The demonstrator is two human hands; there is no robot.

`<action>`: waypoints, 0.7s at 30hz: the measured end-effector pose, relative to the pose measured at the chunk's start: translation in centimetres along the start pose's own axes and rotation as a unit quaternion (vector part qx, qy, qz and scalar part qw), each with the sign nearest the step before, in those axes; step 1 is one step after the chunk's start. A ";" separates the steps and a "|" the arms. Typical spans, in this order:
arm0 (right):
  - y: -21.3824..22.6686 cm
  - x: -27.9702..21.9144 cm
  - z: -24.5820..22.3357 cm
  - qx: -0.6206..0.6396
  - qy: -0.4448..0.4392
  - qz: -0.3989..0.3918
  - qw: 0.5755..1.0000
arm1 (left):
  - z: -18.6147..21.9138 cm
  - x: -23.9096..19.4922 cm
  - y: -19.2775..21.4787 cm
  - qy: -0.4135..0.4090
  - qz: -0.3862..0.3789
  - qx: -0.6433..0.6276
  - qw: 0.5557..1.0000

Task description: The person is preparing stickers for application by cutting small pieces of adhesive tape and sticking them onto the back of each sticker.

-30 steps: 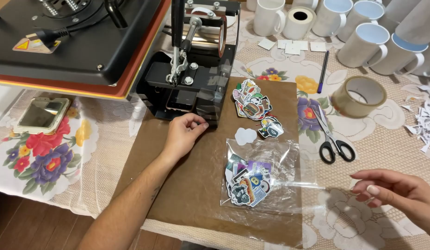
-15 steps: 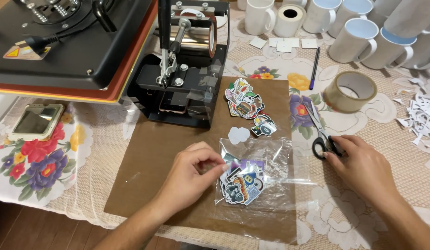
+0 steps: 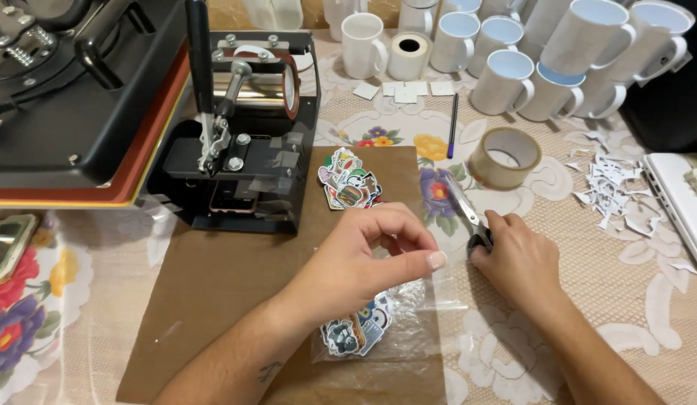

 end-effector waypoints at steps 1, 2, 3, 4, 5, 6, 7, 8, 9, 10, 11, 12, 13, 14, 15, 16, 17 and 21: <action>0.3 -0.3 0.2 -0.001 0.000 0.001 1.000 | 0.1 0.4 0.0 -0.002 0.000 0.000 1.000; 0.9 -0.6 0.3 0.062 0.019 0.057 0.996 | 0.1 0.7 0.0 0.001 -0.002 -0.036 0.999; 1.4 -1.1 0.4 0.124 0.038 0.110 0.985 | 0.1 0.9 0.0 0.005 -0.004 -0.073 0.997; 1.7 -1.7 0.3 0.122 0.038 0.110 0.986 | -0.2 1.1 0.0 0.005 -0.003 -0.075 0.997; 2.3 -2.3 0.2 0.306 0.074 0.136 0.939 | -0.4 1.3 0.1 0.011 -0.006 -0.142 0.990; 2.8 -2.9 0.2 0.480 0.107 0.157 0.857 | -0.7 1.4 0.2 0.016 -0.009 -0.208 0.978; 2.3 -3.6 0.1 0.477 0.106 0.155 0.858 | -0.8 1.6 0.3 0.017 -0.009 -0.211 0.977; 1.9 -4.3 0.0 0.529 0.149 0.165 0.819 | -0.8 1.7 0.3 0.012 -0.014 -0.209 0.978; 1.6 -5.1 -0.1 0.578 0.192 0.171 0.775 | -0.9 1.7 0.3 0.008 -0.017 -0.208 0.978; 2.0 -5.8 -0.5 0.576 0.191 0.168 0.777 | -1.0 1.8 0.3 0.009 -0.016 -0.212 0.977; 2.8 -6.4 -1.1 0.562 0.237 0.202 0.766 | -1.0 1.8 0.4 -0.008 -0.020 -0.213 0.977; 3.5 -7.2 -1.7 0.547 0.283 0.236 0.752 | -0.9 1.9 0.6 -0.025 -0.024 -0.214 0.976; 3.4 -7.5 -1.8 0.547 0.283 0.234 0.752 | -1.0 1.9 0.6 -0.024 -0.022 -0.214 0.976; 3.3 -7.8 -2.0 0.547 0.290 0.221 0.753 | -1.0 1.9 0.5 -0.033 -0.034 -0.226 0.973; 3.1 -8.0 -2.2 0.547 0.298 0.208 0.754 | -0.9 1.9 0.5 -0.044 -0.046 -0.238 0.969; 3.3 -8.0 -2.3 0.547 0.300 0.207 0.753 | -1.0 1.9 0.6 -0.044 -0.044 -0.237 0.970; 3.3 -8.1 -2.5 0.538 0.306 0.194 0.761 | -1.2 1.9 0.5 -0.038 -0.046 -0.248 0.967; 2.9 -8.4 -2.6 0.541 0.314 0.179 0.759 | -1.8 2.0 0.2 -0.013 -0.049 -0.260 0.964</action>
Point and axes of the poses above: each hand's wrist, its own x-axis towards the middle knuckle, its own y-axis out of the back of the hand, z = x × y, the point moved 3 cm from there along x, towards the middle knuckle, and after that the axes turned 1 degree about -x, right-handed, at the moved point
